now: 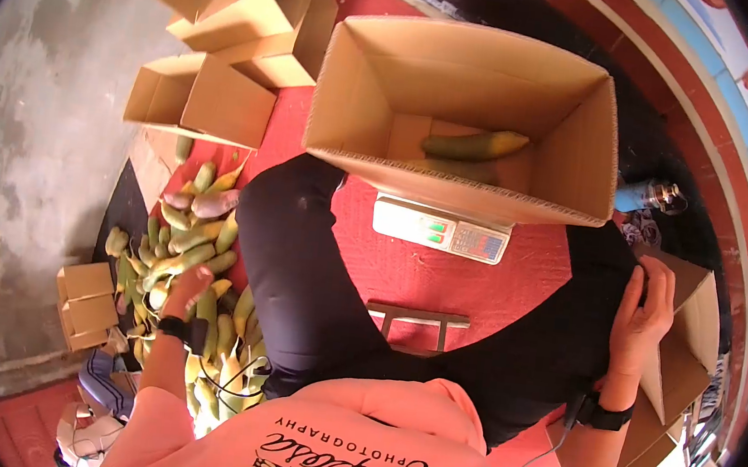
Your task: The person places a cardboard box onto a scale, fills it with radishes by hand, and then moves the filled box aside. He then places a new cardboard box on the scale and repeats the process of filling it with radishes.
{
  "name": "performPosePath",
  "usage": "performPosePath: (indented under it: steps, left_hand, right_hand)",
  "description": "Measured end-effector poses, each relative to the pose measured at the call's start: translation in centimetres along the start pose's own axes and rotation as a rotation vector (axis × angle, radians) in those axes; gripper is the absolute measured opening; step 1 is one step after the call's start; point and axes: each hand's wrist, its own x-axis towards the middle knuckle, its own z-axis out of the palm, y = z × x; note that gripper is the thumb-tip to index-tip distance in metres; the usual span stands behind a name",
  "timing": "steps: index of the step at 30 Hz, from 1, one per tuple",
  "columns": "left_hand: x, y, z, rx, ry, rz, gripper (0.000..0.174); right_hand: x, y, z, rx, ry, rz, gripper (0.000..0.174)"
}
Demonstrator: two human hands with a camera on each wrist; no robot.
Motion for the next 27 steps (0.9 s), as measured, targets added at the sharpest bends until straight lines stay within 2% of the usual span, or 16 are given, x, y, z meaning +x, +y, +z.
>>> performPosePath:
  steps: [1, 3, 5, 6, 9, 11, 12, 14, 15, 17, 18, 20, 22, 24, 26, 27]
  left_hand:
    - [-2.8, -0.8, 1.4, -0.006, -0.007, -0.012, 0.026]
    - [-7.4, 0.4, 4.5, -0.062, -0.201, -0.255, 0.038]
    - [-9.8, -0.4, 6.6, 0.152, -0.256, -0.168, 0.044]
    - [-10.4, -0.8, 7.9, 0.18, -0.227, -0.177, 0.051]
    - [-10.5, -3.6, 11.4, 0.096, -0.266, -0.267, 0.058]
    - [-10.2, -6.6, 14.6, 0.022, -0.573, -0.321, 0.064]
    - [-11.0, -5.8, 14.7, 0.017, -0.582, -0.326, 0.064]
    - [-13.0, -1.0, 13.5, 0.344, -0.632, -0.236, 0.059]
    - [-13.8, 1.0, 13.3, 0.509, -0.536, -0.158, 0.055]
    - [-13.1, -2.6, 16.2, 0.518, -0.598, -0.144, 0.044]
    - [-13.3, -0.4, 14.0, 0.533, -0.649, -0.16, 0.04]
    - [-13.4, -1.0, 13.4, 0.508, -0.649, -0.143, 0.038]
    - [-13.7, -2.1, 13.0, 0.485, -0.449, -0.33, 0.035]
    - [-14.8, -3.1, 11.7, 0.488, -0.462, -0.359, 0.034]
    - [-15.4, -4.1, 10.9, 0.386, -0.408, -0.215, 0.032]
    - [-15.6, -3.8, 10.3, 0.395, -0.405, -0.213, 0.032]
  right_hand:
    - [0.0, -0.1, 0.1, 0.0, -0.012, -0.009, 0.011]
    - [0.1, -0.3, 0.0, -0.075, -0.04, -0.012, 0.011]
    - [0.1, -0.4, 0.1, -0.078, -0.052, -0.023, 0.01]
    - [0.1, -0.4, 0.1, -0.074, -0.056, -0.032, 0.01]
    - [0.3, -0.8, 0.2, -0.099, -0.089, -0.034, 0.01]
    - [0.1, -0.6, 0.4, -0.12, -0.101, -0.04, 0.01]
    - [0.1, -0.5, 0.5, -0.137, -0.104, -0.039, 0.01]
    - [0.2, -0.8, 0.6, -0.155, -0.114, -0.049, 0.01]
    - [0.2, -0.9, 0.7, -0.171, -0.115, -0.053, 0.01]
    - [0.4, -1.1, 0.7, -0.165, -0.124, -0.053, 0.009]
    - [0.5, -1.2, 0.7, -0.154, -0.124, -0.052, 0.009]
    - [0.5, -1.2, 0.8, -0.151, -0.119, -0.046, 0.009]
    - [0.5, -1.0, 0.9, -0.145, -0.132, -0.009, 0.009]
    - [0.4, -0.9, 0.8, -0.138, -0.129, -0.017, 0.009]
    - [0.3, -1.1, 0.8, -0.129, -0.123, -0.015, 0.009]
    - [0.5, -1.5, 0.7, -0.125, -0.123, -0.02, 0.008]
